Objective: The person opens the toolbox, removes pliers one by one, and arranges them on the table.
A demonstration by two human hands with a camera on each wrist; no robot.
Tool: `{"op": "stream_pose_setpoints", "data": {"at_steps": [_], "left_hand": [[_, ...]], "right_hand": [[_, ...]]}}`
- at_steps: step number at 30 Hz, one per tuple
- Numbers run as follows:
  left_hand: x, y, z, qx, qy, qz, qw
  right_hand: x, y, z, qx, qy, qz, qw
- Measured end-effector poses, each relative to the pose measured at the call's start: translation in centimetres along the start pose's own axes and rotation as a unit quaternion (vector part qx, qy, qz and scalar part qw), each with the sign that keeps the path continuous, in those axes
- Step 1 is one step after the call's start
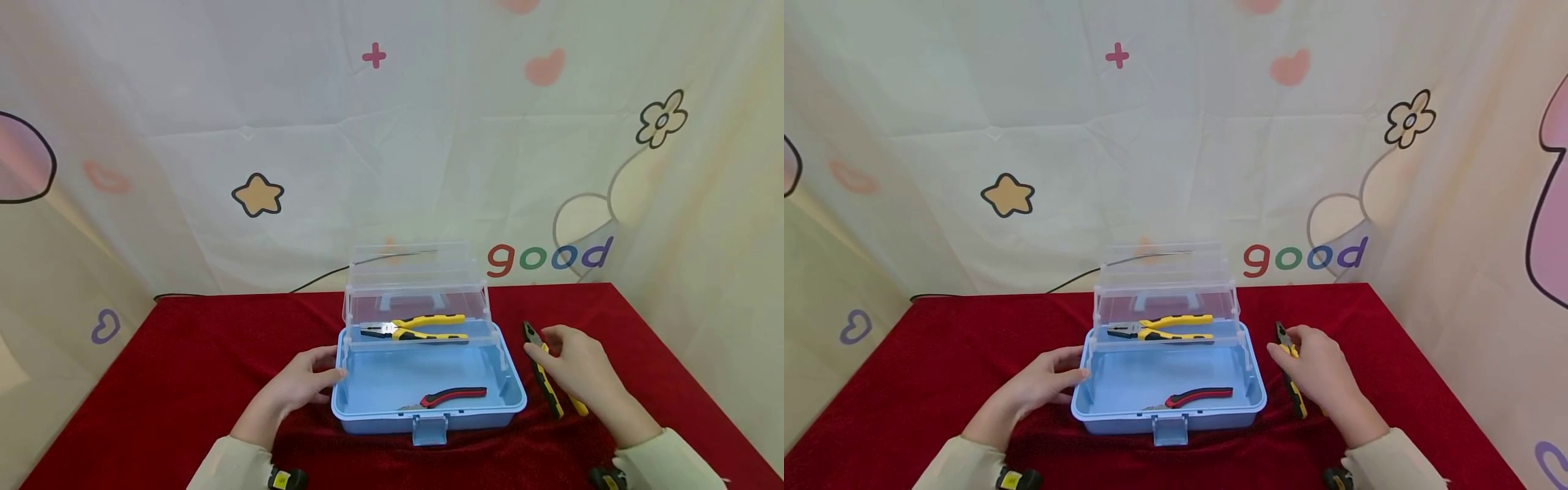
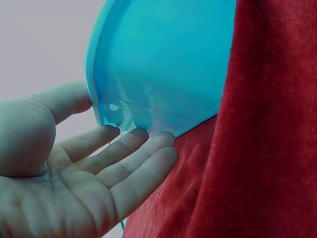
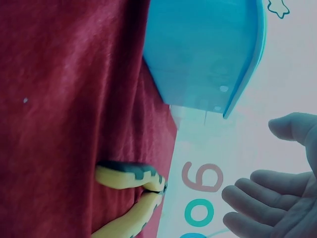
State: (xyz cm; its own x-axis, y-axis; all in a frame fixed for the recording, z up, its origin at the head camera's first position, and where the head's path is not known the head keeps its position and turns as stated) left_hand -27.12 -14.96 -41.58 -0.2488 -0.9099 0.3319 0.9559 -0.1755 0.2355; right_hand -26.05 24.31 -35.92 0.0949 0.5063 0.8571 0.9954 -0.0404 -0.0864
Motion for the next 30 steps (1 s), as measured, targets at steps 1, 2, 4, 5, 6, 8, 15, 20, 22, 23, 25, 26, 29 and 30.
{"op": "stream_pose_setpoints", "data": {"at_steps": [1, 2, 4, 5, 6, 8, 15, 20, 22, 23, 25, 26, 29, 30], "left_hand": [[0.0, 0.0, 0.0, 0.000, -0.001, 0.000, 1.0000], [0.0, 0.0, 0.0, 0.001, -0.001, 0.001, 1.0000], [-0.1, -0.1, 0.0, 0.001, -0.002, -0.001, 1.0000], [-0.1, -0.1, -0.1, 0.002, -0.001, -0.001, 1.0000], [-0.1, -0.1, -0.1, 0.002, -0.001, -0.001, 1.0000], [-0.1, -0.2, -0.1, 0.002, 0.001, -0.001, 1.0000], [-0.1, -0.4, -0.2, 0.002, 0.000, 0.002, 1.0000], [-0.1, -0.3, -0.3, 0.003, -0.002, 0.005, 1.0000], [0.0, -0.2, -0.3, 0.003, -0.003, 0.005, 1.0000], [0.0, -0.2, -0.3, 0.003, -0.003, 0.005, 1.0000], [0.0, -0.2, -0.3, 0.004, -0.003, 0.004, 1.0000], [0.0, -0.2, -0.2, 0.003, -0.003, 0.004, 1.0000], [0.0, -0.1, -0.2, 0.002, -0.002, 0.003, 1.0000], [0.0, -0.1, -0.1, 0.001, -0.002, 0.002, 1.0000]], "right_hand": [[0.0, 0.0, -0.1, 0.002, 0.000, 0.001, 1.0000], [-0.1, 0.0, -0.3, 0.004, 0.000, 0.001, 1.0000], [-0.1, 0.0, -0.6, 0.009, 0.002, 0.001, 1.0000], [-0.1, 0.0, -0.7, 0.011, 0.002, 0.000, 0.9999], [-0.1, 0.0, -0.8, 0.012, 0.003, -0.001, 0.9999], [-0.1, 0.0, -1.1, 0.015, 0.005, -0.001, 0.9999], [0.0, -0.1, -2.0, 0.029, 0.007, 0.001, 0.9995], [0.0, -0.3, -2.4, 0.039, 0.005, 0.006, 0.9992], [0.0, -0.3, -2.6, 0.042, 0.005, 0.008, 0.9991], [0.0, -0.4, -2.6, 0.043, 0.006, 0.008, 0.9990], [0.0, -0.4, -2.8, 0.047, 0.006, 0.007, 0.9989], [-0.1, -0.5, -2.9, 0.048, 0.006, 0.006, 0.9988], [-0.1, -0.5, -3.3, 0.049, 0.004, 0.001, 0.9988], [-0.1, -0.6, -3.5, 0.049, 0.004, 0.000, 0.9988]]}}
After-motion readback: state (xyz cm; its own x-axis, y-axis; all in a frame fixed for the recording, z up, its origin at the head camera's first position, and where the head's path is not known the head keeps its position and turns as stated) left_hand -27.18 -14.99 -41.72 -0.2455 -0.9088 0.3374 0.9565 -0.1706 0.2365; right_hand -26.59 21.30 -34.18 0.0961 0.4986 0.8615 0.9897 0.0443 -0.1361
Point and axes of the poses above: each hand's wrist, its own y-axis away from the middle knuckle, its own x-axis out of the back of the hand, z = x × y, the point moved 6 cm from there along -y, towards the middle knuckle, and after that the axes turned 1 degree about -x, right-handed, at the moved point
